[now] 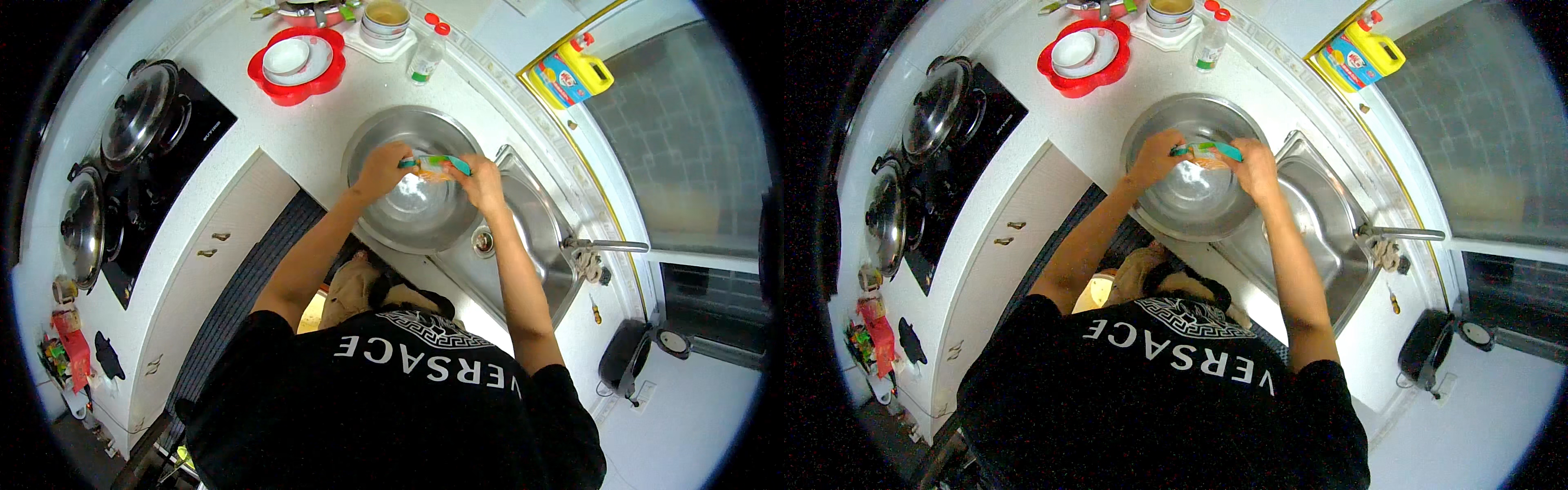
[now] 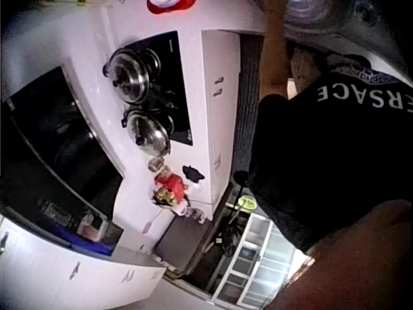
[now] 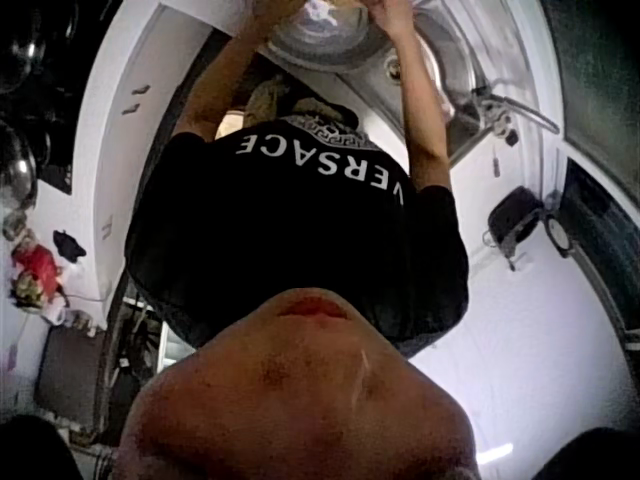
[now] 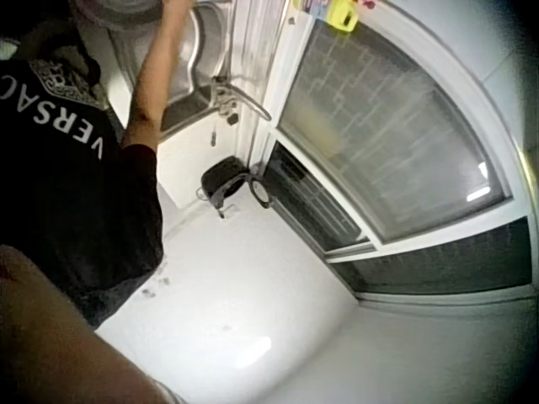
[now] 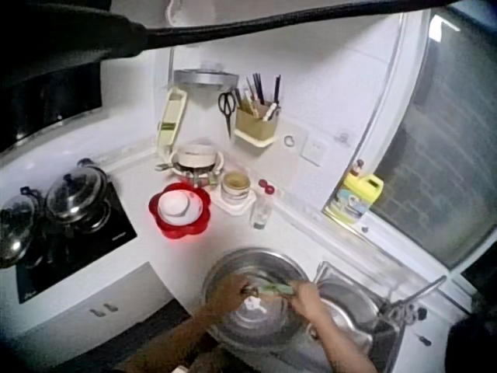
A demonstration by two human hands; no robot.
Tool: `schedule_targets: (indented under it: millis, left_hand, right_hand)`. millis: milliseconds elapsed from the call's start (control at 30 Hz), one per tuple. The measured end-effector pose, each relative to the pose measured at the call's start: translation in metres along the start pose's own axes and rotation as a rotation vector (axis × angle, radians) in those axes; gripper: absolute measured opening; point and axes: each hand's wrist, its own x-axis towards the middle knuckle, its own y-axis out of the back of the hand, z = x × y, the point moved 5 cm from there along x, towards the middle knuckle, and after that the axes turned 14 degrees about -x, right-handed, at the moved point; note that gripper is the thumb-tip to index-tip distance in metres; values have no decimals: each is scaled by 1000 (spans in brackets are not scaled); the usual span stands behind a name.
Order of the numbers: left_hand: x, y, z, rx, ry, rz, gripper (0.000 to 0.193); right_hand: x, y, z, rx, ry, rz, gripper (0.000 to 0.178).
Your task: The person pours a white powder from a packet into a metal bowl and then uses a screwdriver to unscrew and remove the front grill of a standing fan. They then proceed to remove the fan blades from the central hub.
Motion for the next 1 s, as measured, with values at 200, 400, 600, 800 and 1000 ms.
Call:
schedule_targets:
  millis: [200, 400, 600, 800, 1000]
  left_hand:
    - [-12, -6, -3, -163, -139, 108, 12]
    - [-21, -13, 14, 37, -17, 96, 13]
    - [-32, -9, 1, -67, 126, 380, 18]
    - [-50, -11, 1, 278, 167, 464, 21]
    - [-63, -14, 30, 212, 126, 578, 25]
  right_hand:
    - [-6, 0, 1, 8, 175, 126, 12]
    - [-18, 7, 8, 41, 185, 2, 30]
    - [-74, 45, 27, 98, 17, 342, 56]
    - [-176, 39, 103, 233, -276, 230, 47]
    - [-270, 32, 151, 333, -476, 180, 37]
